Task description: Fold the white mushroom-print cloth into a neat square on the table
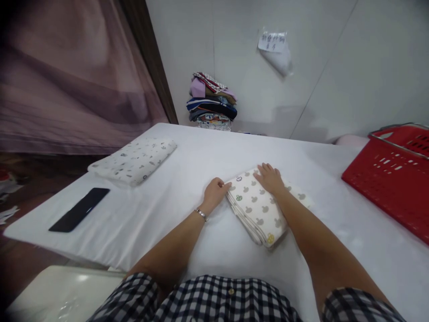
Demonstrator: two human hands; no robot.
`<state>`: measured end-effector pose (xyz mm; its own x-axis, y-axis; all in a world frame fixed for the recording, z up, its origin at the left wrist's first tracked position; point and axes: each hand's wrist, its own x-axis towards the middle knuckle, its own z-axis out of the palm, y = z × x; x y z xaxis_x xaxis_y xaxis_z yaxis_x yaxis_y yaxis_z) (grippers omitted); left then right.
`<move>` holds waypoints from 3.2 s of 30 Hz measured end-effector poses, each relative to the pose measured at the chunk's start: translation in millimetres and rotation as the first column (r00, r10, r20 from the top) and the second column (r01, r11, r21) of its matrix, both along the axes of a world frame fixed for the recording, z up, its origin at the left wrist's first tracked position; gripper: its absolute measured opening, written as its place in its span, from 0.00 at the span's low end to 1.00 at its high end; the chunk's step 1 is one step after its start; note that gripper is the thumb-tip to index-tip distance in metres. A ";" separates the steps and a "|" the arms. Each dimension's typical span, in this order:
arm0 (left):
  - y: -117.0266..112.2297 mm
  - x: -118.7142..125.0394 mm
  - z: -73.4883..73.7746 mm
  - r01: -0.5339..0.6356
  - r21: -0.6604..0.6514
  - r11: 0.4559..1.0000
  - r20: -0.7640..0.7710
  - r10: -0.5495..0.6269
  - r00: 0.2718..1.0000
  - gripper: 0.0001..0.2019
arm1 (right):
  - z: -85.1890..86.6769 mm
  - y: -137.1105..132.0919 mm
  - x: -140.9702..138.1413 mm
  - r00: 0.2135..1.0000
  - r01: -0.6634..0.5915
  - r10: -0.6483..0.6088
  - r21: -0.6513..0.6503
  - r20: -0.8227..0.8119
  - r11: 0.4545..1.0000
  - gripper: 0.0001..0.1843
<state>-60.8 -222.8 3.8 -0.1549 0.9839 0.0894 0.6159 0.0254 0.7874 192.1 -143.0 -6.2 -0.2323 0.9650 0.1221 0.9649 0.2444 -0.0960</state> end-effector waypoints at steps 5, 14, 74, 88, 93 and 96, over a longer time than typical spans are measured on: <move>-1.1 1.3 4.8 0.028 0.038 0.999 0.014 -0.029 0.999 0.11 | 0.5 -0.5 0.4 1.000 -0.009 0.009 -0.005 -0.010 1.000 0.31; -1.0 -2.6 0.9 0.046 0.149 0.988 -0.188 -0.018 0.982 0.08 | -3.7 2.4 1.5 1.000 -0.008 0.008 -0.014 -0.008 1.000 0.31; -15.3 14.5 -5.6 0.768 0.243 0.593 -0.539 -0.576 0.615 0.21 | 54.6 -79.8 102.4 0.538 -0.196 -0.673 -0.851 -0.509 0.487 0.19; -37.6 36.2 -0.7 0.368 -0.111 0.923 0.067 -0.363 0.929 0.24 | 41.4 -152.1 140.1 0.231 -0.194 -0.743 -0.778 -0.628 0.598 0.15; -45.3 56.7 5.0 0.368 -0.296 0.882 0.321 -0.271 0.908 0.33 | 47.3 -151.1 134.1 0.186 -0.179 -0.797 -0.818 -0.574 0.547 0.18; -51.9 67.4 6.6 0.273 -0.262 0.925 0.234 -0.214 0.948 0.36 | 44.1 -150.7 130.6 0.156 -0.202 -0.795 -0.806 -0.587 0.556 0.16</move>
<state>6.6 -274.7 10.4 0.1078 0.9716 -0.2108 0.4646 0.1382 0.8747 322.7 -293.7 37.9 -0.1128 0.7509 -0.6507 0.0080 -0.6542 -0.7563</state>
